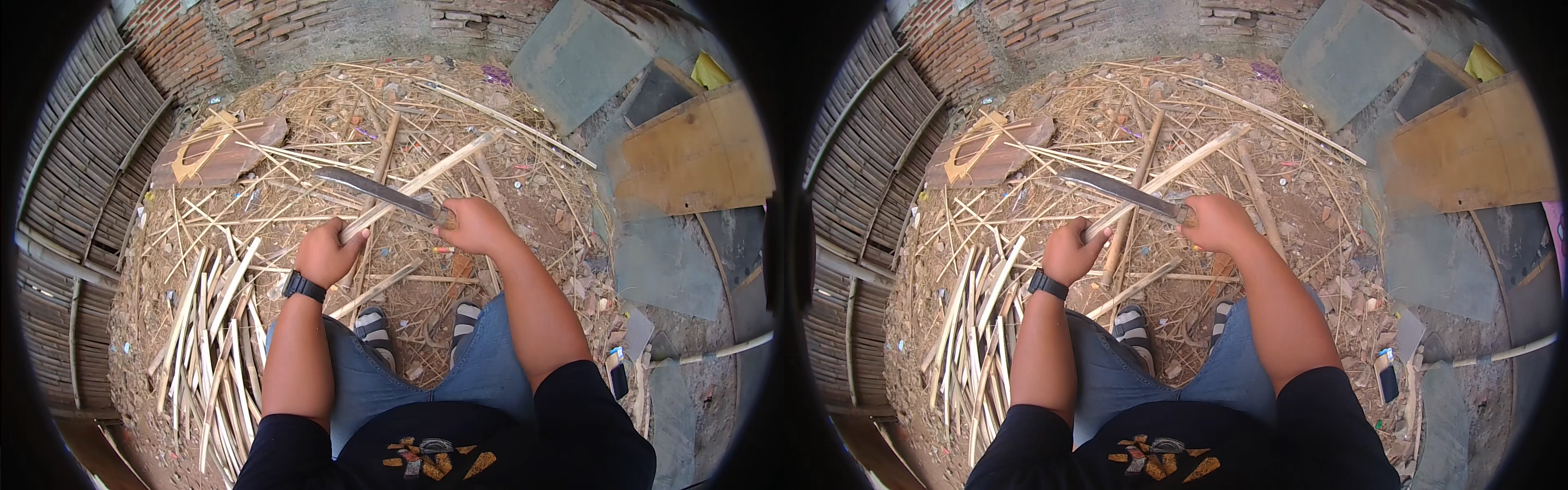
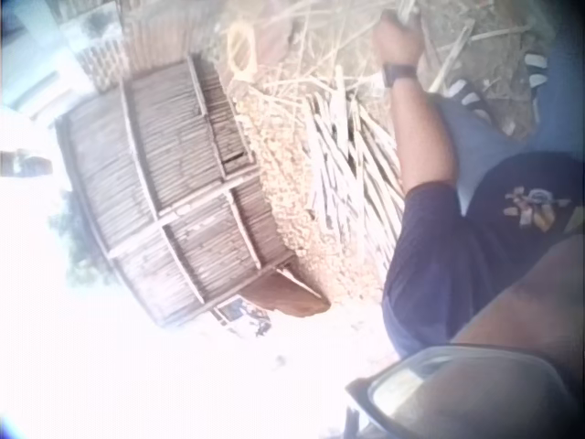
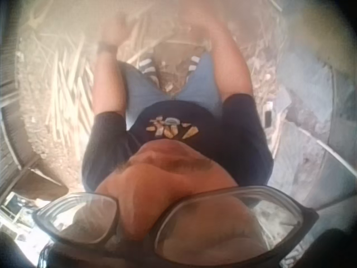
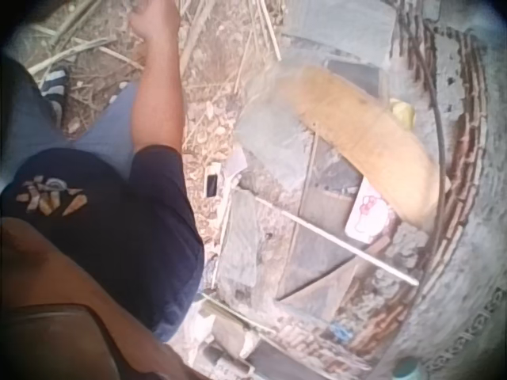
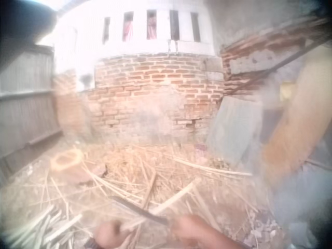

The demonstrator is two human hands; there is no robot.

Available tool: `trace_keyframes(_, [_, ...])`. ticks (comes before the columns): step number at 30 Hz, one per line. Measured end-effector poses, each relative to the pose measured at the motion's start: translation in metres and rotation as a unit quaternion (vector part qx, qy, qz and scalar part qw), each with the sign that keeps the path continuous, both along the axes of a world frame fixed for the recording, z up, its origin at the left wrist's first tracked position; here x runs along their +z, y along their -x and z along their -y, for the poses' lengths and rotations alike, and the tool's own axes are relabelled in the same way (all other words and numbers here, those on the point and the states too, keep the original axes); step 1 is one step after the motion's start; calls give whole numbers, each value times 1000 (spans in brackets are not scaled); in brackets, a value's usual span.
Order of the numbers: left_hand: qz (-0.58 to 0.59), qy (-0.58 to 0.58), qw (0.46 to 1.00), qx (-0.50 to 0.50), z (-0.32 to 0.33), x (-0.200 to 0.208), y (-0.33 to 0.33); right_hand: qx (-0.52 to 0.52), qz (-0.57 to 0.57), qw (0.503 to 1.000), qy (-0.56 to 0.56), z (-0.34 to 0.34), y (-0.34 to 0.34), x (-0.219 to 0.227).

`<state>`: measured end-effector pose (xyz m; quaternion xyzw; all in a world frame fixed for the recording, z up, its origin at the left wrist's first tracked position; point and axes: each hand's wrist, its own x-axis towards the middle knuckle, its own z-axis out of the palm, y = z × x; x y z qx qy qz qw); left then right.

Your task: The person sits on the ground and uses a curved knife to shave thin strips from a bamboo stick. They hold the stick with their left hand and pull the knife along its length with their right hand, creating a pile of bamboo shavings on the ground.

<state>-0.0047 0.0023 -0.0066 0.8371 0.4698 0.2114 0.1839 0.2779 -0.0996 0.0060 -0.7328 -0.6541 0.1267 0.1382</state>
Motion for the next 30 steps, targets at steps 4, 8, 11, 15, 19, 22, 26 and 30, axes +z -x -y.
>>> trace_keyframes(4, [-15,31,999,13,2,10,0,-81,-77,992,-55,-8,-27,-11])
trace_keyframes(8, [11,33,999,17,1,9,1,-128,-84,985,-75,-3,-23,4])
trace_keyframes(11, [38,18,999,22,1,6,0,-37,-52,995,-72,3,-2,3])
trace_keyframes(15, [29,8,999,30,3,12,-1,-34,-85,996,-20,2,-7,12])
trace_keyframes(19, [19,-2,999,35,-1,3,0,-92,-106,989,-39,-8,-32,-10])
trace_keyframes(22, [12,-15,999,43,-4,1,1,-84,-75,993,-29,-5,-18,-9])
trace_keyframes(26, [33,-4,998,47,-2,2,2,-32,-54,998,13,-1,-4,1])
trace_keyframes(30, [40,-8,998,55,-1,0,2,-60,-71,996,-9,-6,-22,-4])
